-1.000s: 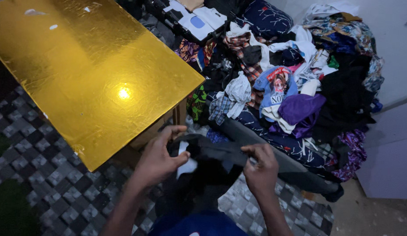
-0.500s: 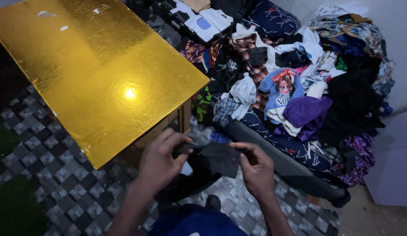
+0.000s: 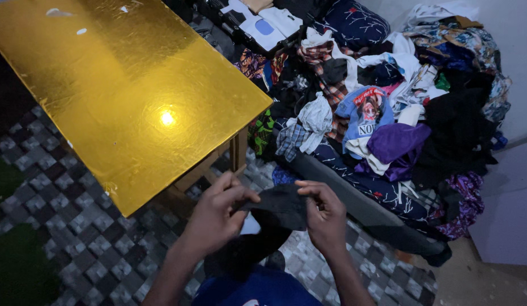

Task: The person picks up a white shirt and a pair of black trousers from a pile of clothes, folds them one at a time on a flat surface, and places them into an open suitcase.

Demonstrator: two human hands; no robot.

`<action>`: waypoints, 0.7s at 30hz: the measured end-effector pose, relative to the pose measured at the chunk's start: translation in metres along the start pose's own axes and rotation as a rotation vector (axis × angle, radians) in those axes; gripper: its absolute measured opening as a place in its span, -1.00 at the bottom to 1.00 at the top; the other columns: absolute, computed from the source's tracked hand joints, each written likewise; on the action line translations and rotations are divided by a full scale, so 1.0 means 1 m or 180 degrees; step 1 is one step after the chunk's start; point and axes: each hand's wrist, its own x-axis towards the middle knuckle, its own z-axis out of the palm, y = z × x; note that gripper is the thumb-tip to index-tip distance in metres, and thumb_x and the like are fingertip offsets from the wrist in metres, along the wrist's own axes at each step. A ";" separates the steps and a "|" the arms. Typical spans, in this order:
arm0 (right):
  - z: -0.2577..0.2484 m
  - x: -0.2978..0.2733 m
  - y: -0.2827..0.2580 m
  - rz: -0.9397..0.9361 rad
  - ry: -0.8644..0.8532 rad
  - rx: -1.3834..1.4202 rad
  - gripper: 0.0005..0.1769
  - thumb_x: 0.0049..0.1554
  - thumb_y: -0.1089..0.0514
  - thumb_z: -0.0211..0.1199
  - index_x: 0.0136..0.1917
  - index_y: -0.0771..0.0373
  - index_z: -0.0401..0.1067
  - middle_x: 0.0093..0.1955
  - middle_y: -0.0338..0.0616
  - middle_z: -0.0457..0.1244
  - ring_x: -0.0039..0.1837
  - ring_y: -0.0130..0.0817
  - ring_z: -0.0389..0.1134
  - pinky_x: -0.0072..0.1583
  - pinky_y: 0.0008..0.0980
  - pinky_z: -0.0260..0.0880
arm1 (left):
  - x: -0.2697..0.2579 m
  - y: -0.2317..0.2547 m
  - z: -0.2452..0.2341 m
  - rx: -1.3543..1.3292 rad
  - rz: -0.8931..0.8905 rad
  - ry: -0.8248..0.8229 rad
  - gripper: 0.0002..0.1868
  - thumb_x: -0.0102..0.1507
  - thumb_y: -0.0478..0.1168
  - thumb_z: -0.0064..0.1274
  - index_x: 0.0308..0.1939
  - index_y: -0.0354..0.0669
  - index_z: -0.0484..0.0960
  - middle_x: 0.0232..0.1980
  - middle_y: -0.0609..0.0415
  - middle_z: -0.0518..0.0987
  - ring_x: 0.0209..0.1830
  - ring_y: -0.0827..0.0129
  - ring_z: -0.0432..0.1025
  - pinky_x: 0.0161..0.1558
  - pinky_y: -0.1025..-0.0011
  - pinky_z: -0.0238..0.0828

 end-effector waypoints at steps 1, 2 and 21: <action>-0.001 0.000 -0.001 0.0121 0.0000 0.0090 -0.79 0.20 0.48 0.06 -0.07 0.35 0.49 0.18 -0.08 0.43 0.03 -0.38 0.41 0.00 -0.42 0.35 | 0.000 -0.001 0.002 -0.0045 -0.0044 -0.0035 -0.64 0.00 -0.47 0.12 -0.14 -0.16 0.70 -0.22 0.05 0.43 -0.25 0.27 0.46 -0.30 0.39 0.39; 0.000 0.000 -0.002 0.0158 -0.0028 0.0075 -0.80 0.20 0.47 0.06 -0.07 0.34 0.49 0.17 -0.08 0.44 0.04 -0.39 0.42 0.01 -0.42 0.37 | 0.001 -0.001 0.004 -0.0090 -0.0085 -0.0074 -0.63 0.01 -0.47 0.12 -0.12 -0.15 0.71 -0.22 0.08 0.45 -0.24 0.30 0.46 -0.28 0.40 0.40; 0.005 0.002 -0.011 0.0380 -0.0461 0.1147 -0.77 0.14 0.45 0.28 0.09 0.39 0.43 0.06 0.02 0.45 0.11 -0.37 0.48 0.20 -0.35 0.51 | 0.007 -0.008 0.037 -0.0916 0.0276 0.0066 -0.77 0.18 -0.38 0.25 -0.10 -0.26 0.61 -0.08 0.08 0.62 -0.02 0.42 0.56 -0.02 0.47 0.50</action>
